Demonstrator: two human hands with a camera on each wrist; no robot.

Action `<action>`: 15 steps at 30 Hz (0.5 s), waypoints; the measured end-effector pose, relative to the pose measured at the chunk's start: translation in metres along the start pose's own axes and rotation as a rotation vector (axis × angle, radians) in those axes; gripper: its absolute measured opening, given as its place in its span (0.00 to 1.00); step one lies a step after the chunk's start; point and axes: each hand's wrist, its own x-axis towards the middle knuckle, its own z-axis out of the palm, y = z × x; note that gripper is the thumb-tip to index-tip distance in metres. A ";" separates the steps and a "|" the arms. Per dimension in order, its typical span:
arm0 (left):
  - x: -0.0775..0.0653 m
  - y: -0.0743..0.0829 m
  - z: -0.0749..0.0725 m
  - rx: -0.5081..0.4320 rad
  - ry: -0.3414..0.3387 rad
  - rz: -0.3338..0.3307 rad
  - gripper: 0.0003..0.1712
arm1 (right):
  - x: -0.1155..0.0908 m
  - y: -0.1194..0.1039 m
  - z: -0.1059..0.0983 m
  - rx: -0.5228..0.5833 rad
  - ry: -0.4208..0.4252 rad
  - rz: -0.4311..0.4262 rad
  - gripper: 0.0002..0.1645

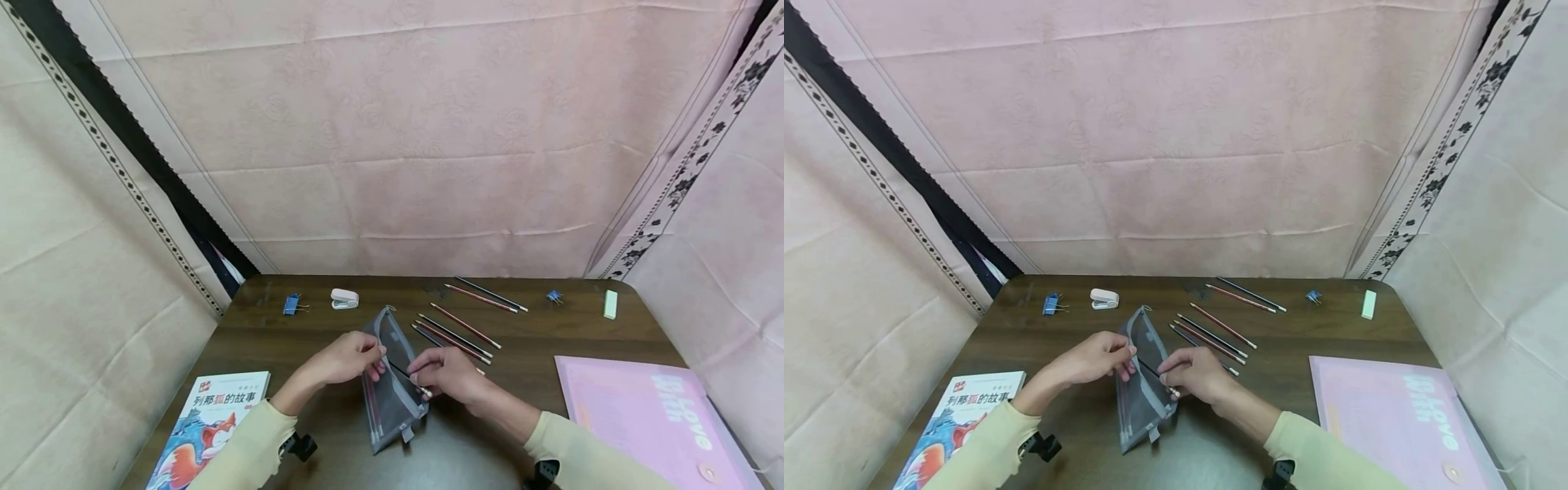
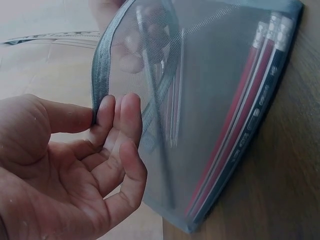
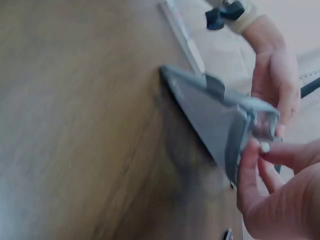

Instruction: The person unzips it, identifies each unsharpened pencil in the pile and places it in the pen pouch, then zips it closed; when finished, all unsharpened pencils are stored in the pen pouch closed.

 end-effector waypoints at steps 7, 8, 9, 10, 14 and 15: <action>0.000 0.000 0.001 0.000 0.000 0.010 0.17 | 0.002 0.001 0.011 0.067 0.101 -0.041 0.15; 0.000 0.000 0.001 0.003 0.001 0.008 0.17 | 0.002 0.001 0.013 0.065 0.080 -0.041 0.15; 0.000 0.000 0.001 0.005 0.001 0.007 0.17 | 0.002 0.002 0.014 0.062 0.057 -0.041 0.16; 0.000 0.000 0.001 0.010 0.001 0.006 0.17 | 0.002 0.002 0.014 0.060 0.030 -0.040 0.16; 0.001 0.001 0.000 0.033 -0.003 0.006 0.17 | 0.001 0.000 0.010 0.038 -0.026 -0.061 0.19; 0.001 0.001 0.000 0.036 -0.003 0.004 0.17 | 0.001 -0.001 0.008 0.027 -0.020 -0.071 0.19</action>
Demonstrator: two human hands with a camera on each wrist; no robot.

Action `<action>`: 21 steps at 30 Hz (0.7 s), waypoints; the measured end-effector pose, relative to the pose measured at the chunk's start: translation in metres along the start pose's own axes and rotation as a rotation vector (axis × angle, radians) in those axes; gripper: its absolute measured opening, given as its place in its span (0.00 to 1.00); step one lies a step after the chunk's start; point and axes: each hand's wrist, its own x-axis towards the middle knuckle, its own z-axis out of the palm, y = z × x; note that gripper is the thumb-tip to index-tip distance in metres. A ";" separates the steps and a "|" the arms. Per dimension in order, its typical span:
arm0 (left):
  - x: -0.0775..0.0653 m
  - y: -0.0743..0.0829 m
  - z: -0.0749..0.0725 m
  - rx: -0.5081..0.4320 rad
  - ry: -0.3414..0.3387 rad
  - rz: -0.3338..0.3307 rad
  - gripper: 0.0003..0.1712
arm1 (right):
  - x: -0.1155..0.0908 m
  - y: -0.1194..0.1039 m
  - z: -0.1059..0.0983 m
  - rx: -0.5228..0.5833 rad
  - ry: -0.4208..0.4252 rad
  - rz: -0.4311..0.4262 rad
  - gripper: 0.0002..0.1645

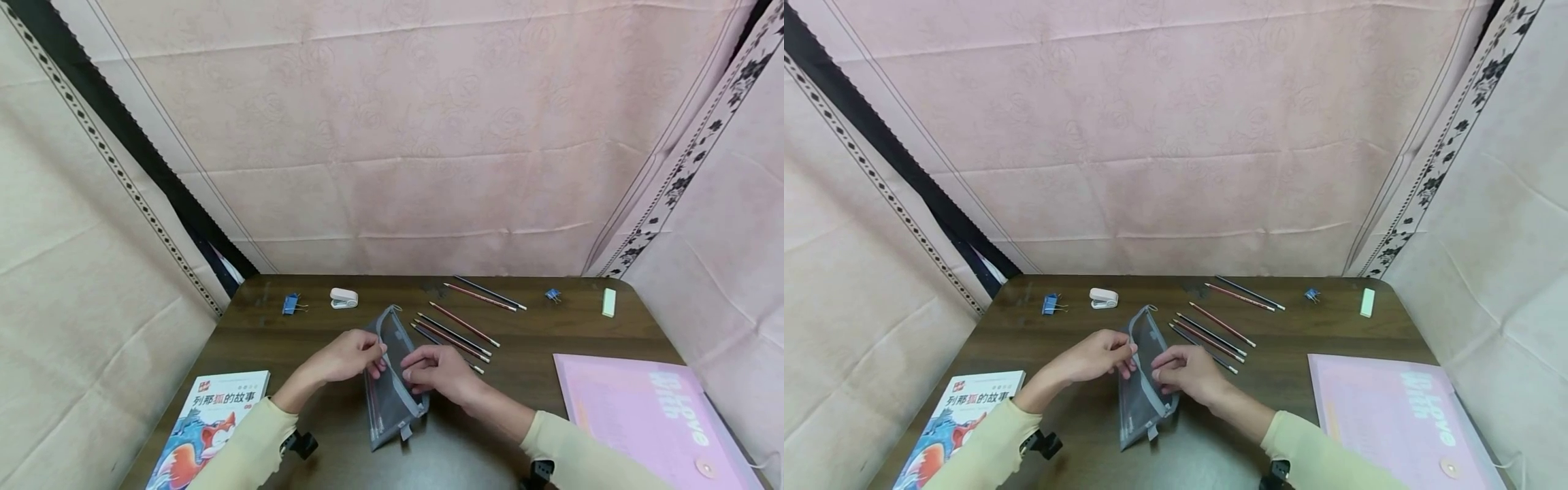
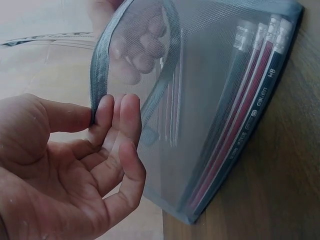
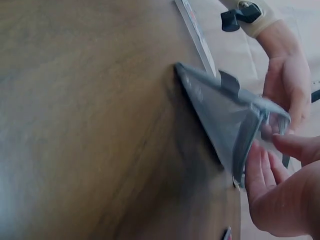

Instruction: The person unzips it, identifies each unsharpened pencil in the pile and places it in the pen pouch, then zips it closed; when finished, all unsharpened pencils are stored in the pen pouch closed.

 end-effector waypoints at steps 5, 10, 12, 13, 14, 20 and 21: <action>-0.002 -0.001 -0.002 -0.011 0.009 -0.012 0.17 | 0.010 0.001 -0.023 -0.040 0.090 -0.070 0.19; -0.003 -0.001 -0.003 -0.013 0.009 -0.005 0.17 | 0.029 0.001 -0.063 -0.034 0.247 -0.127 0.17; -0.004 -0.001 -0.004 -0.009 0.011 -0.002 0.17 | 0.036 0.002 -0.082 -0.023 0.302 -0.147 0.18; -0.004 -0.001 -0.004 -0.004 0.012 -0.001 0.17 | 0.040 0.002 -0.092 -0.025 0.328 -0.159 0.18; -0.004 -0.001 -0.004 -0.002 0.013 0.001 0.17 | 0.043 0.003 -0.102 -0.033 0.353 -0.168 0.18; -0.006 -0.001 -0.004 0.005 0.015 0.003 0.17 | 0.061 0.011 -0.160 -0.227 0.445 -0.245 0.17; -0.006 -0.001 -0.003 0.005 0.016 0.002 0.17 | 0.063 0.013 -0.169 -0.286 0.455 -0.255 0.17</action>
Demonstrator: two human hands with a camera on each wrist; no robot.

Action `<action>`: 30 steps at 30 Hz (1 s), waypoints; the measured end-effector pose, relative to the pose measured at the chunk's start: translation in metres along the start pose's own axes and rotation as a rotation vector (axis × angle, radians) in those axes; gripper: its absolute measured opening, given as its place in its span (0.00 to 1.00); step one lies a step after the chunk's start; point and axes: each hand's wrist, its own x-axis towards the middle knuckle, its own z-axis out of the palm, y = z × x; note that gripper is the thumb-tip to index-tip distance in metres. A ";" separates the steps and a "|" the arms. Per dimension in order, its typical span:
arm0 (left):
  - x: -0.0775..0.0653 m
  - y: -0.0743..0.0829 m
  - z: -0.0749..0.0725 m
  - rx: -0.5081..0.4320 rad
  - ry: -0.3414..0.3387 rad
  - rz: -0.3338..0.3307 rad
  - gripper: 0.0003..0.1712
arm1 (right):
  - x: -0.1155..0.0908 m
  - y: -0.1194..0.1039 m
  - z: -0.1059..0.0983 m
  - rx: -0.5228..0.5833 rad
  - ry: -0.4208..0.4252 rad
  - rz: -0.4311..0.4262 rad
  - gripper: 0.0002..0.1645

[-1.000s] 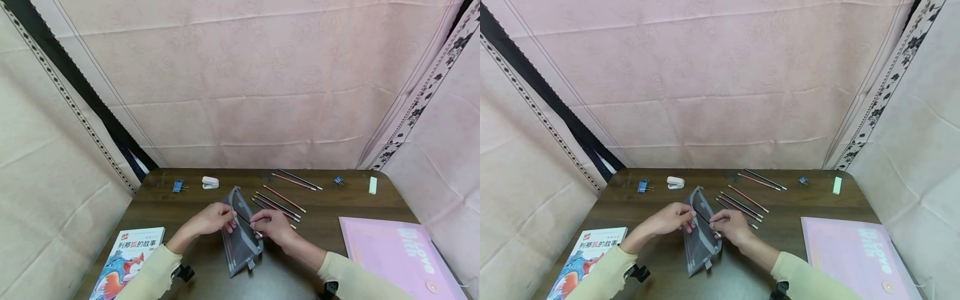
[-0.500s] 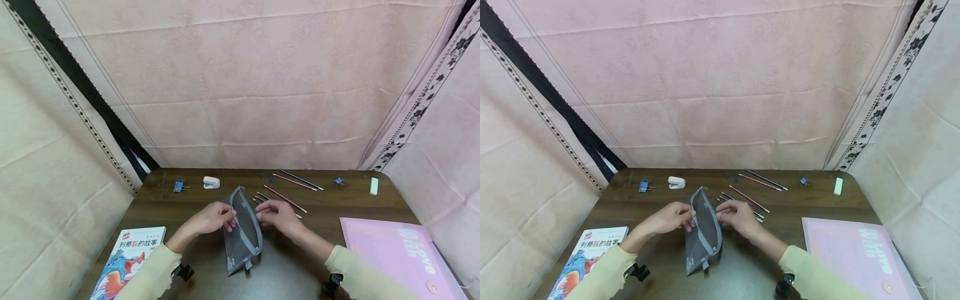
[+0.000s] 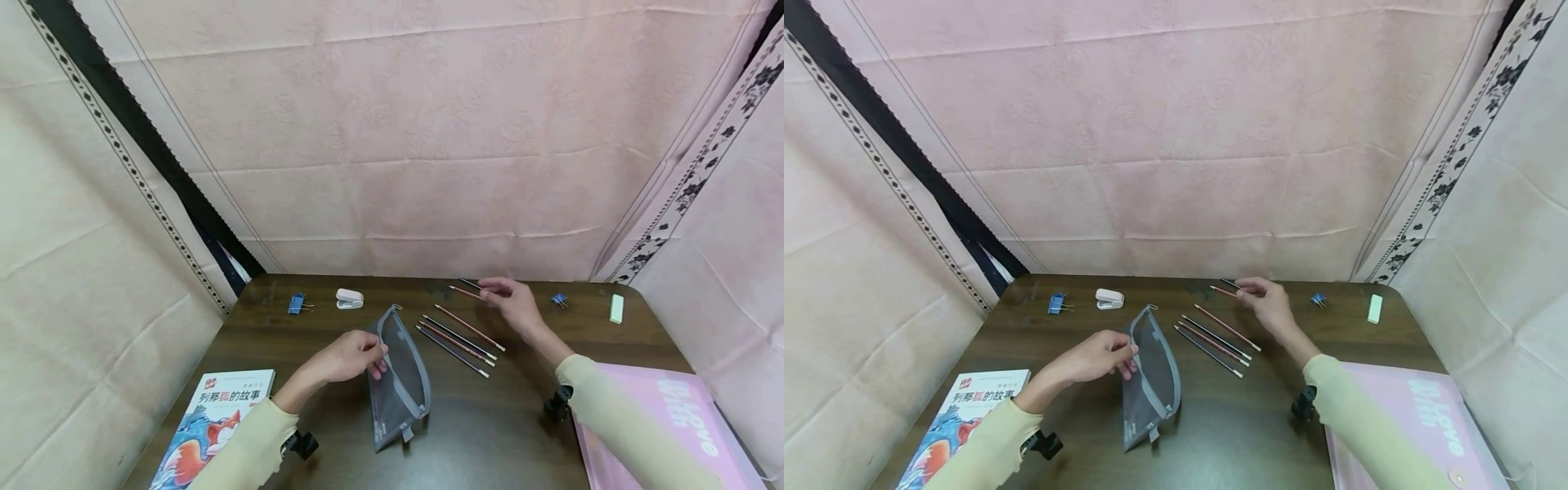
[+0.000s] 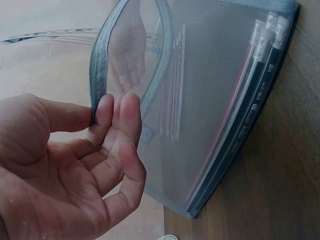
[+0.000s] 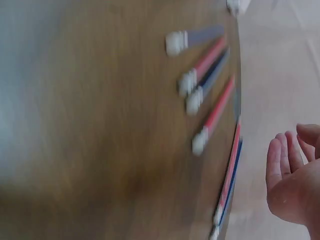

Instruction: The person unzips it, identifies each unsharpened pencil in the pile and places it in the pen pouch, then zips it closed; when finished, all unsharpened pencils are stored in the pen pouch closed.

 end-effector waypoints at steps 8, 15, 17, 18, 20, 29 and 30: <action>0.005 0.004 0.006 -0.010 -0.024 0.019 0.17 | 0.028 0.032 -0.044 -0.392 0.016 -0.079 0.15; 0.003 0.004 0.005 -0.006 -0.013 0.006 0.17 | 0.046 0.040 -0.057 -0.471 -0.169 -0.036 0.21; 0.001 0.004 0.004 -0.007 -0.012 0.002 0.17 | 0.050 0.041 -0.057 -0.468 -0.207 -0.010 0.22; 0.000 0.003 0.004 -0.008 -0.012 0.001 0.17 | 0.051 0.042 -0.056 -0.466 -0.221 0.000 0.22; -0.001 0.003 0.004 -0.013 -0.014 0.001 0.17 | 0.053 0.043 -0.053 -0.472 -0.235 0.017 0.21; -0.002 0.002 0.002 -0.003 -0.016 0.003 0.17 | 0.060 0.047 -0.042 -0.507 -0.249 0.058 0.18; -0.002 0.002 0.002 0.000 -0.017 0.003 0.17 | 0.060 0.047 -0.042 -0.516 -0.248 0.059 0.18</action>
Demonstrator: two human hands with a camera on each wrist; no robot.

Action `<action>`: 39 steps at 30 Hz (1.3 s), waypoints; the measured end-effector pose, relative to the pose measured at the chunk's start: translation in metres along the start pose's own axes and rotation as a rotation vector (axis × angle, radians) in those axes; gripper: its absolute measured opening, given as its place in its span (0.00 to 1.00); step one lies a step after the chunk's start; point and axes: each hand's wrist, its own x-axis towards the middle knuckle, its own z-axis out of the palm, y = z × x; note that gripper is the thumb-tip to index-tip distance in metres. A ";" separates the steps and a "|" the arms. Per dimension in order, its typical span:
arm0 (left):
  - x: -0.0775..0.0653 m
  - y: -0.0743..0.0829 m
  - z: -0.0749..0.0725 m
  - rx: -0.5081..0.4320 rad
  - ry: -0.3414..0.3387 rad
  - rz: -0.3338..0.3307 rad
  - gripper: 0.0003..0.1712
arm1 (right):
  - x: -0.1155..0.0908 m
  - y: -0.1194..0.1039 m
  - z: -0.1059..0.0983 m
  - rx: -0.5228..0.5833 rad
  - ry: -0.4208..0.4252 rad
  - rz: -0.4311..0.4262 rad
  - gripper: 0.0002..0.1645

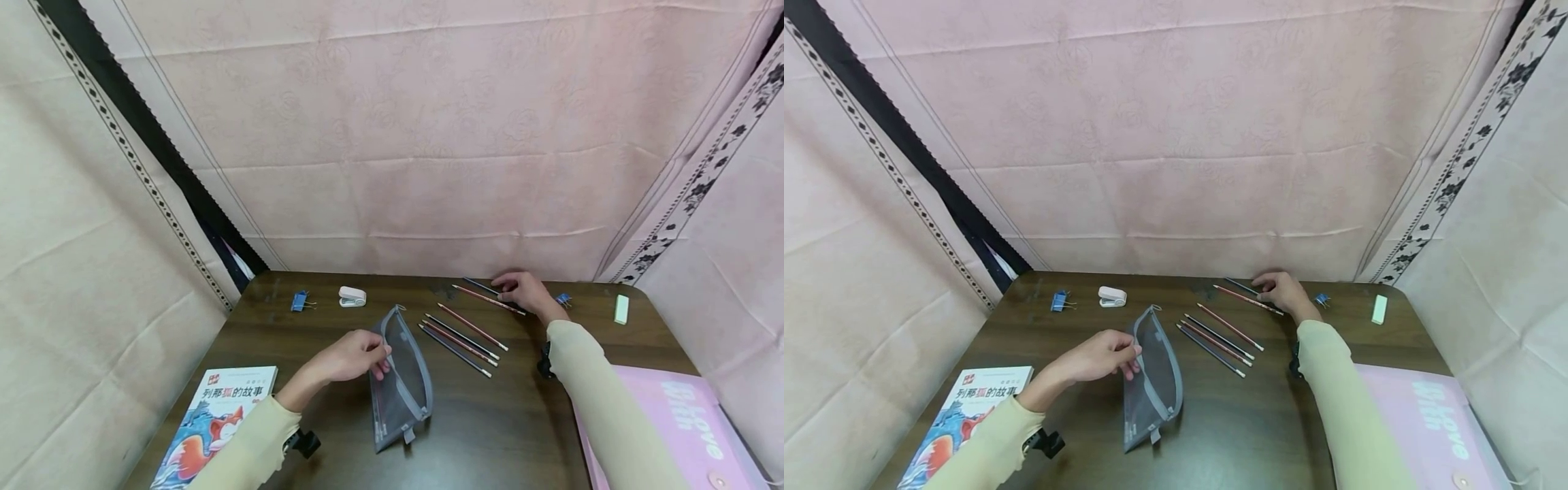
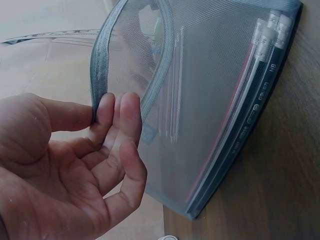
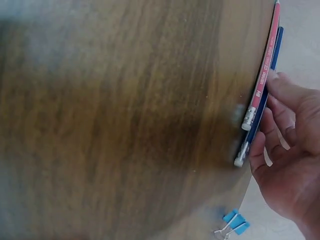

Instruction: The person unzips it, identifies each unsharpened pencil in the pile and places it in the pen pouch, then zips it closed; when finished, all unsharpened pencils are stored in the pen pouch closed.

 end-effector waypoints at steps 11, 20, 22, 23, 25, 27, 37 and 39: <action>0.000 -0.001 -0.001 0.004 -0.005 0.002 0.17 | 0.005 -0.004 -0.001 -0.063 -0.044 -0.039 0.18; 0.000 -0.001 -0.002 0.000 -0.004 0.009 0.17 | 0.005 -0.012 -0.001 -0.237 -0.040 -0.040 0.18; 0.001 -0.001 -0.002 0.004 -0.005 0.011 0.17 | 0.005 -0.013 0.000 -0.268 -0.050 -0.041 0.19; 0.001 -0.001 -0.002 0.007 -0.005 0.012 0.17 | 0.005 -0.014 0.000 -0.279 -0.055 -0.038 0.19; 0.001 -0.001 -0.002 0.013 -0.006 0.014 0.17 | 0.004 -0.016 0.001 -0.309 -0.056 -0.040 0.20; 0.002 -0.002 -0.001 0.016 -0.008 0.016 0.17 | 0.004 -0.017 0.003 -0.334 -0.050 -0.041 0.22; 0.004 -0.001 -0.002 0.016 -0.011 0.014 0.17 | 0.003 -0.012 0.007 -0.376 0.012 -0.048 0.23; 0.004 -0.001 -0.002 0.016 -0.011 0.010 0.17 | 0.003 -0.011 0.006 -0.374 0.019 -0.053 0.24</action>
